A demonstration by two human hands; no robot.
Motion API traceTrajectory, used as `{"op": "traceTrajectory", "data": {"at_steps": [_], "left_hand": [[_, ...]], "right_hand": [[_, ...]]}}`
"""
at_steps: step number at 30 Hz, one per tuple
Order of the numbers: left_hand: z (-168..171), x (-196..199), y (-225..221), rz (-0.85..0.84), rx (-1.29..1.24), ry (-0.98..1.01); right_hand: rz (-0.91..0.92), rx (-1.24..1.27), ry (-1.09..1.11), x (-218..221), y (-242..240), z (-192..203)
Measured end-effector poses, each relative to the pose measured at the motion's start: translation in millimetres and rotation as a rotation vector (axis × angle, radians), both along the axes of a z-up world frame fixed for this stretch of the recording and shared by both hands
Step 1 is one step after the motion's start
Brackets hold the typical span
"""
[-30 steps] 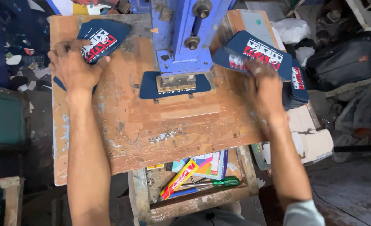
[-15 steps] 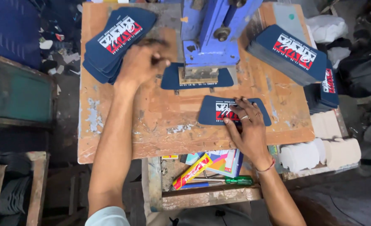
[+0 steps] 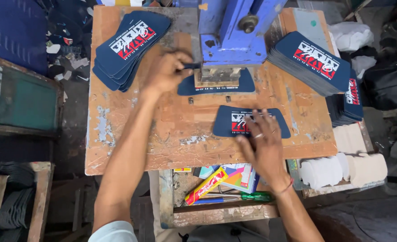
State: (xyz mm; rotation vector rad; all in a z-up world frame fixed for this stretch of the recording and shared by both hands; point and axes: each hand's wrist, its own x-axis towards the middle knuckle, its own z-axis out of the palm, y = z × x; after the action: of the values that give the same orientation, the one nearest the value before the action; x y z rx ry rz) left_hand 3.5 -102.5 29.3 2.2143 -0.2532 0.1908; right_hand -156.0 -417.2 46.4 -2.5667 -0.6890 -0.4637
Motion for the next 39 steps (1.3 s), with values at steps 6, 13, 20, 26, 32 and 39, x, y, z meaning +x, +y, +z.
{"op": "traceTrajectory", "data": {"at_steps": [6, 13, 20, 26, 32, 39], "left_hand": [[-3.1, 24.1, -16.1, 0.239, 0.280, -0.418], [22.6, -3.1, 80.2, 0.393, 0.026, -0.592], [9.2, -11.4, 122.6, 0.471, -0.210, -0.571], [6.3, -12.4, 122.2, 0.463, -0.209, -0.497], [6.2, -9.8, 124.8, 0.424, -0.247, -0.474], [9.6, -13.7, 122.7, 0.426, -0.268, -0.436]], "right_hand": [[0.058, -0.200, 0.017, -31.2, 4.0, -11.7], [-0.105, -0.164, -0.013, -10.1, -20.3, -18.9], [-0.149, -0.113, -0.020, -13.4, -13.9, -16.4], [-0.182, 0.263, -0.044, -15.2, -18.1, -27.6], [-0.232, 0.572, -0.005, -16.4, -17.4, -34.0], [-0.238, 0.536, -0.046, -20.2, -24.2, -39.0]]}}
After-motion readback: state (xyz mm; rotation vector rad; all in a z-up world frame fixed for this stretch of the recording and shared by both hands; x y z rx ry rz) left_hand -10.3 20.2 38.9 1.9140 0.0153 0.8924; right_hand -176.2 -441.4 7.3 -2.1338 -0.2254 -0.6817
